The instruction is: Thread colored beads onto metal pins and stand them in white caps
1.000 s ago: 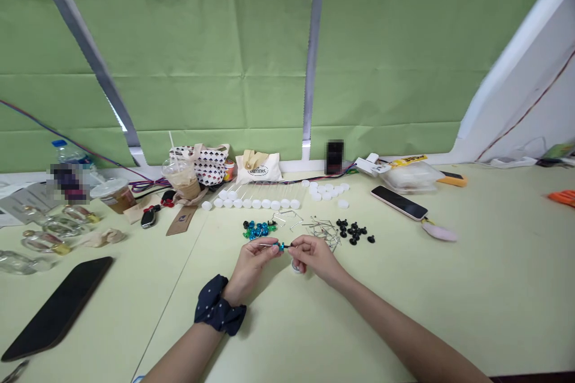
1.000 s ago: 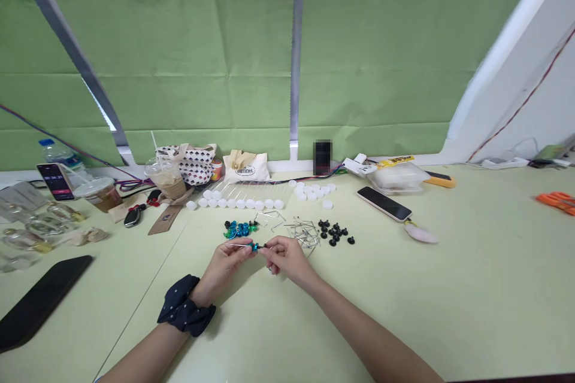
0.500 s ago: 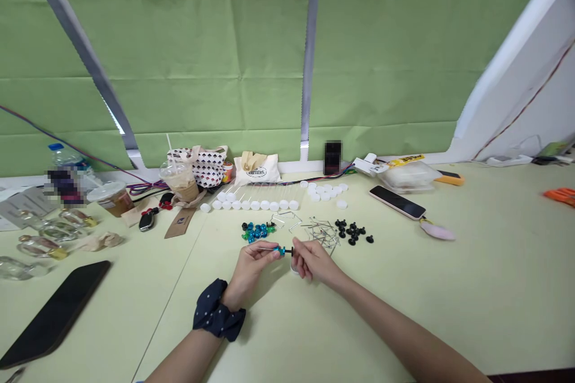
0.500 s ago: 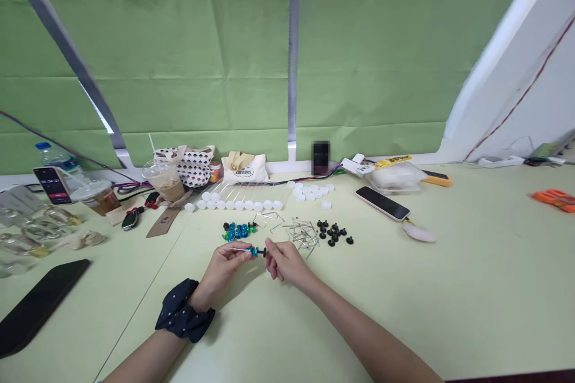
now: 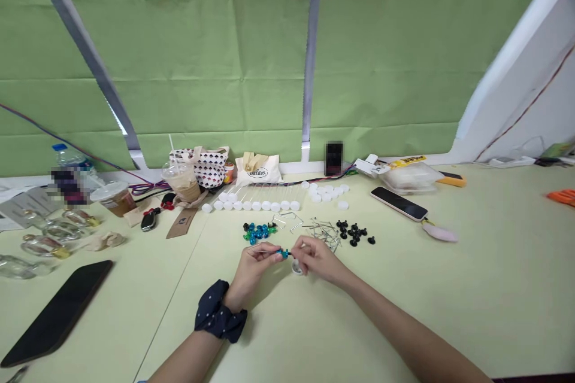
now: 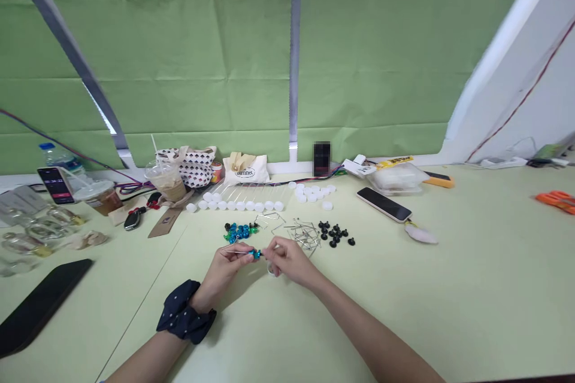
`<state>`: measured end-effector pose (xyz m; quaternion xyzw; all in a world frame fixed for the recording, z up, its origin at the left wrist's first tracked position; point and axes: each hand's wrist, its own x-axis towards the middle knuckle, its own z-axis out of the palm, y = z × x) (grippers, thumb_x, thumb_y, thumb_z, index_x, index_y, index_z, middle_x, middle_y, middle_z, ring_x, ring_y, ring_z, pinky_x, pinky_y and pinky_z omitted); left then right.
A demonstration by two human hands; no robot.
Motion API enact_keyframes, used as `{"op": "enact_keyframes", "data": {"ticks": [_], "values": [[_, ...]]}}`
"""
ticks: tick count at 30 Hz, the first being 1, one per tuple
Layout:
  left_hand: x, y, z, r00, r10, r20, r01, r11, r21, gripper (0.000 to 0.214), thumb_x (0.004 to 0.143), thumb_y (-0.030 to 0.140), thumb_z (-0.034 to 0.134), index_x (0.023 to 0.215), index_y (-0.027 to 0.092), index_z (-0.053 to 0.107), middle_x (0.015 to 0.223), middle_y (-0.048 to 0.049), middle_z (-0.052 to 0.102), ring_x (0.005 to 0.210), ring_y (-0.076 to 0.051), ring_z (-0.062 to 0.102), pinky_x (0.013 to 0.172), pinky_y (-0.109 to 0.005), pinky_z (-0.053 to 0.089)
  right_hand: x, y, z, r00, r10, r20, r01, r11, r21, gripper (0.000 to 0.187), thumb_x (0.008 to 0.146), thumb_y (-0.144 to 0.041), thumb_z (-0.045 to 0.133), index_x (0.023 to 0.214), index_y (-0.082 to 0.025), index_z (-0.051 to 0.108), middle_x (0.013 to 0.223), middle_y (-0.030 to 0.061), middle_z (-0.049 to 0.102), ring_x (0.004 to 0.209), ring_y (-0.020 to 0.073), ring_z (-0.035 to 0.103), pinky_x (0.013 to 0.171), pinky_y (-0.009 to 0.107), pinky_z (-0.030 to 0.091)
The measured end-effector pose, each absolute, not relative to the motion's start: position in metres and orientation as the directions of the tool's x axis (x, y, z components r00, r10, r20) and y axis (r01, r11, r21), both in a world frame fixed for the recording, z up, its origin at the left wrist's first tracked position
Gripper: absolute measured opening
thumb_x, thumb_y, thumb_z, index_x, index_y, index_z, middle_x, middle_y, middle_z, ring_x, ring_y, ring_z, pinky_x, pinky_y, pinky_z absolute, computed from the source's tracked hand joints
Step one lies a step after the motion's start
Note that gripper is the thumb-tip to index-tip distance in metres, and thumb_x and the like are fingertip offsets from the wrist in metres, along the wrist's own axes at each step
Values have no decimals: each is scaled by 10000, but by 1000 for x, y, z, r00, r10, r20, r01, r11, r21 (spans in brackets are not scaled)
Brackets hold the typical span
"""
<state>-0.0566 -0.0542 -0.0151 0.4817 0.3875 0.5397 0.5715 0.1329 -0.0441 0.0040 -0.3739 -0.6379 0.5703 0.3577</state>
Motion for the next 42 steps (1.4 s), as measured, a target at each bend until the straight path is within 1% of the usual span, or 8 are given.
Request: {"op": "enact_keyframes", "data": {"ticks": [3, 7, 12, 16, 21, 26, 31, 42], "values": [[-57, -54, -16, 131, 988, 80, -241, -46, 970, 164, 600, 205, 780, 741, 149, 717, 787, -28, 660, 710, -149, 634, 727, -290, 515, 134, -44, 4, -440, 897, -25, 115, 28, -993, 619, 857, -636, 254, 643, -145, 565, 349, -24, 460, 351, 84, 412, 463, 218, 357], [-57, -53, -18, 120, 987, 105, -250, -73, 966, 145, 615, 208, 771, 736, 153, 714, 774, -23, 652, 721, -149, 629, 733, -295, 510, 134, -42, 2, -453, 891, 42, 54, 74, -996, 434, 753, -592, 548, 838, -167, 570, 488, -38, 556, 415, 83, 460, 467, 199, 352], [-58, -51, -21, 114, 988, 103, -226, -75, 971, 139, 605, 206, 777, 713, 148, 710, 793, -29, 649, 722, -146, 621, 731, -296, 506, 134, -40, -2, -419, 908, -23, 97, 19, -995, 587, 847, -624, 313, 657, -134, 574, 391, -15, 487, 325, 65, 362, 408, 209, 320], [-59, -52, -20, 115, 988, 105, -221, -77, 972, 148, 615, 211, 772, 732, 146, 708, 790, -35, 658, 730, -155, 628, 728, -295, 498, 134, -40, -1, -455, 884, 105, 8, 122, -993, 411, 684, -503, 676, 903, -170, 573, 736, 20, 613, 555, 95, 522, 465, 191, 396], [-58, -52, -18, 147, 982, 115, -227, -80, 971, 152, 621, 210, 769, 738, 142, 701, 788, -44, 670, 742, -168, 635, 723, -302, 492, 132, -42, -2, -472, 881, 18, 12, 27, -1000, 521, 834, -597, 391, 752, -130, 609, 693, 63, 590, 551, 118, 539, 441, 216, 420], [-57, -54, -17, 170, 980, 106, -226, -66, 972, 158, 617, 202, 772, 732, 134, 687, 766, -43, 674, 725, -166, 636, 710, -301, 493, 132, -44, 1, -474, 868, 146, -43, 143, -989, 361, 716, -451, 673, 944, -179, 609, 859, 46, 581, 658, 117, 533, 471, 191, 418], [-53, -59, -14, 228, 968, 101, -220, -50, 974, 159, 611, 185, 776, 720, 128, 674, 758, -45, 677, 729, -164, 639, 699, -285, 493, 134, -44, 3, -465, 879, 102, -16, 107, -994, 381, 825, -502, 513, 776, -146, 642, 642, 12, 537, 509, 79, 447, 458, 204, 360], [-54, -60, -8, 229, 968, 105, -198, -59, 978, 142, 639, 206, 759, 728, 136, 673, 766, -45, 687, 733, -165, 645, 706, -287, 491, 135, -44, 4, -506, 858, 87, -195, -16, -981, 363, 772, -426, 625, 1034, -179, 582, 796, 31, 605, 674, 146, 605, 644, 309, 500]]}}
